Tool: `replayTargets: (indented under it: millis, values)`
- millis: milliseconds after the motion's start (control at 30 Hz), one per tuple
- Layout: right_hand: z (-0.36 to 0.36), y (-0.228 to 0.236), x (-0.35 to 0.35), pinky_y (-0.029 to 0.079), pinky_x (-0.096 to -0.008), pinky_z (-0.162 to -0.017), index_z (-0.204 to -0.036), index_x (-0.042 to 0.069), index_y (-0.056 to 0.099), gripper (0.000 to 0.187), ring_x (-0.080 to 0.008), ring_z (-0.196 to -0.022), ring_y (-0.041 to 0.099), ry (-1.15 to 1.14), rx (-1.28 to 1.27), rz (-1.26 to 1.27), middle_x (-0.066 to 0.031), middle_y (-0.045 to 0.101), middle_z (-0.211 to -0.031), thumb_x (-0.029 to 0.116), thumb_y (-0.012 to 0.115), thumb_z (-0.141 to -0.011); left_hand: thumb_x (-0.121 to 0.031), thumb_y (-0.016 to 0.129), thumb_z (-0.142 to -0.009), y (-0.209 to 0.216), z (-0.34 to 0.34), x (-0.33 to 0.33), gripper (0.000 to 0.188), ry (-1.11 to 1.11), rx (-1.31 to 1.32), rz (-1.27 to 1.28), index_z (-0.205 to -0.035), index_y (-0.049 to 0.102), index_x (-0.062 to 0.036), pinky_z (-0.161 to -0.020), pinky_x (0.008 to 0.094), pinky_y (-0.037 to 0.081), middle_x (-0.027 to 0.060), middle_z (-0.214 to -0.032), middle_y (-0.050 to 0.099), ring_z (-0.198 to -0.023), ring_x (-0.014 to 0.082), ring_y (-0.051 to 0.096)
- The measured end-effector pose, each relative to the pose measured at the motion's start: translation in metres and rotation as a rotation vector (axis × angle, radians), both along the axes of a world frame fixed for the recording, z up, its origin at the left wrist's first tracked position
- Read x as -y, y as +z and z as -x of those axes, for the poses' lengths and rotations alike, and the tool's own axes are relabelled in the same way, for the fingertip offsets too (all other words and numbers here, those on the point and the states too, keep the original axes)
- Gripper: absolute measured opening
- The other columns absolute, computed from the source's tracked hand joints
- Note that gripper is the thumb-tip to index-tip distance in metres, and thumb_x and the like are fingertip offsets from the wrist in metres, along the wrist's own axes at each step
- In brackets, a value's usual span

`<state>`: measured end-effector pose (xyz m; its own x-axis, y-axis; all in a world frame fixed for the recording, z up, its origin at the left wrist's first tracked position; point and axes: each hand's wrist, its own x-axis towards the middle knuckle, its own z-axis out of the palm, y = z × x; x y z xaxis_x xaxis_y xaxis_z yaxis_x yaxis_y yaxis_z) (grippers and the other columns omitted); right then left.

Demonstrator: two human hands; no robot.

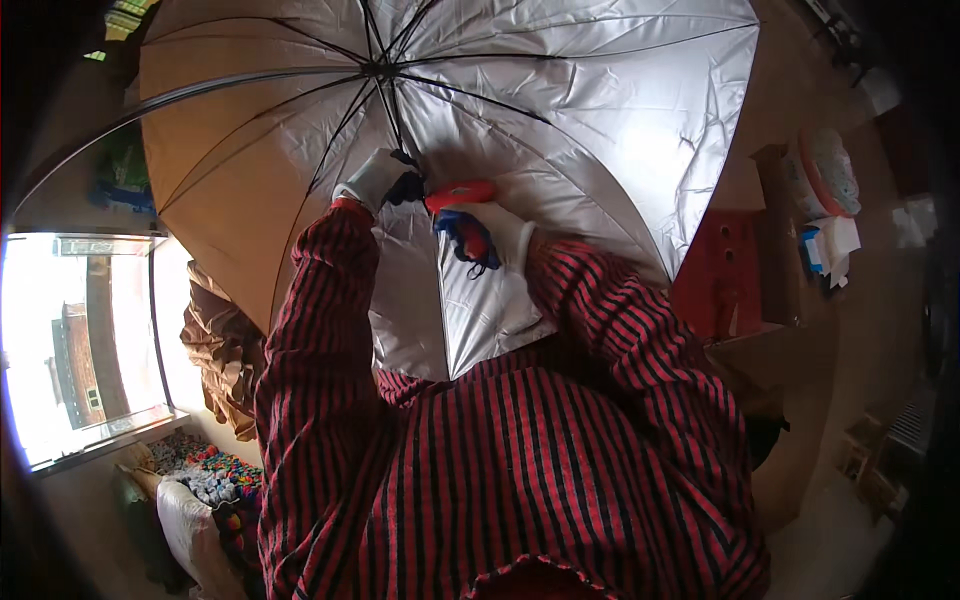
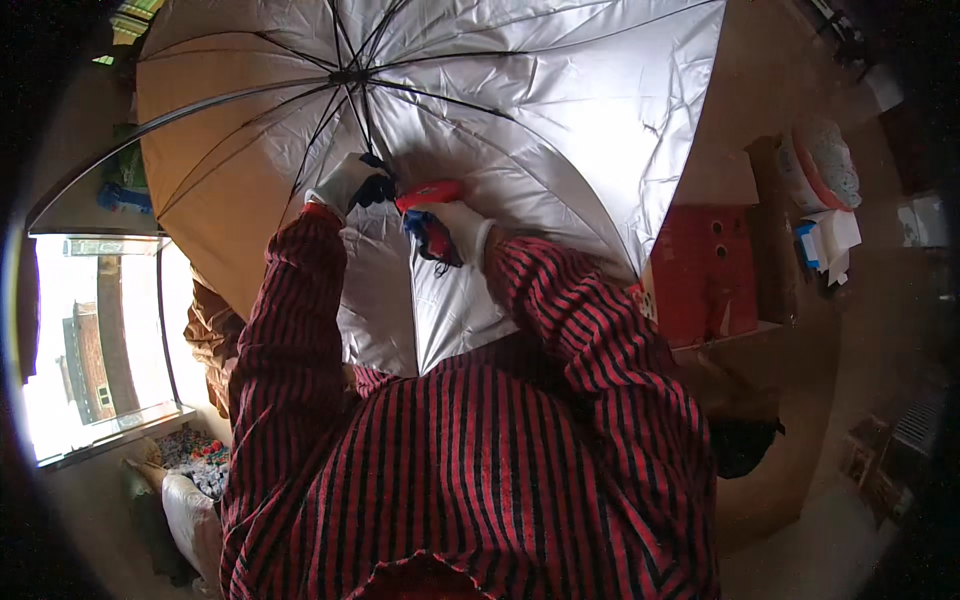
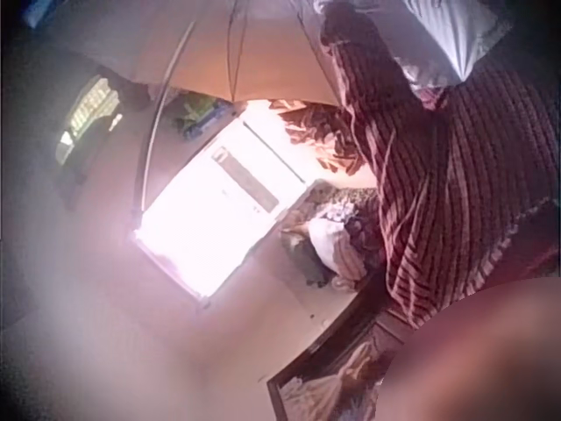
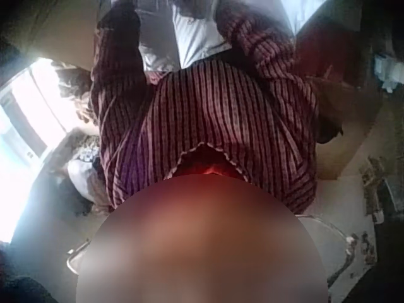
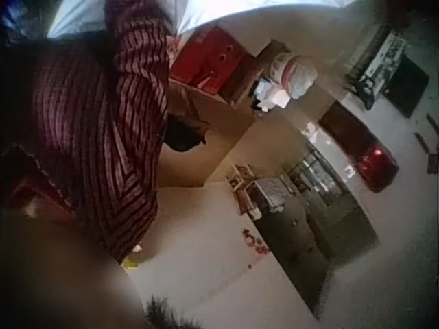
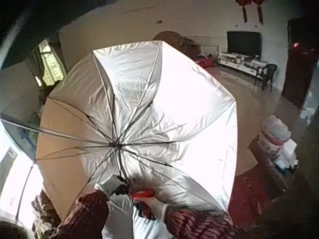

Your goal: Assembling or repairing a large white umbrella by using a glue gun to secure fabric to the ribs.

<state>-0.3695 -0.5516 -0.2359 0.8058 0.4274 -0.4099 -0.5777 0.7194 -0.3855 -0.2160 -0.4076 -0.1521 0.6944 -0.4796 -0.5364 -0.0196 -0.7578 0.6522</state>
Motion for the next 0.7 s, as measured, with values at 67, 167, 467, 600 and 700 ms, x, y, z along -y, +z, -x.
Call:
replayTargets:
  millis: [67,167,467,600,700]
  values:
    - [-0.003,-0.001,-0.008,0.044,-0.0301,-0.045,-0.084,0.007,0.062,0.015,-0.015,-0.05,0.055,-0.058,-0.037,0.006,-0.0025,0.061,-0.067,0.021,0.067,-0.084,-0.018,0.06,-0.078,0.003,0.0,0.004,0.021,-0.128,0.095,-0.068,-0.065,0.066,-0.0026,-0.042,0.0297,0.044,0.0085,-0.055,0.062,-0.045,0.0165,0.058]
    - [-0.038,-0.056,-0.032,0.045,-0.0298,-0.046,-0.084,0.005,0.062,0.016,-0.0146,-0.051,0.055,-0.436,0.71,0.565,-0.0022,0.061,-0.066,0.02,0.067,-0.084,-0.017,0.058,-0.079,0.018,-0.007,0.0,0.02,-0.171,0.176,-0.03,-0.069,0.067,-0.0025,-0.047,0.0336,0.049,0.0118,-0.062,0.065,-0.054,0.0199,0.063]
    - [-0.031,0.054,0.013,0.049,-0.0275,-0.071,-0.101,0.003,0.06,0.02,-0.0117,-0.079,0.06,-0.363,0.485,0.605,-0.0024,0.063,-0.087,0.015,0.064,-0.085,-0.033,0.062,-0.08,0.05,-0.087,-0.084,0.037,-0.108,0.838,-0.716,-0.105,0.064,-0.0044,-0.081,0.0415,0.052,0.0202,-0.105,0.064,-0.099,0.0347,0.062]
    - [-0.026,0.045,0.031,0.047,-0.0253,-0.07,-0.099,0.004,0.063,0.019,-0.0064,-0.079,0.055,-0.523,0.637,0.884,0.0001,0.062,-0.088,0.014,0.066,-0.083,-0.042,0.063,-0.08,0.025,-0.001,-0.041,0.059,0.247,1.28,-0.3,-0.123,0.05,-0.0043,-0.087,0.0417,0.049,0.0252,-0.117,0.057,-0.111,0.0352,0.056]
    - [-0.018,0.026,0.038,0.045,-0.0246,-0.073,-0.1,0.003,0.062,0.02,-0.0052,-0.08,0.053,-0.473,0.669,0.907,0.0008,0.062,-0.088,0.013,0.065,-0.083,-0.04,0.066,-0.077,0.013,0.045,-0.007,0.056,0.218,0.864,-0.252,-0.118,0.053,-0.0032,-0.085,0.0424,0.049,0.0252,-0.112,0.06,-0.107,0.0327,0.059]
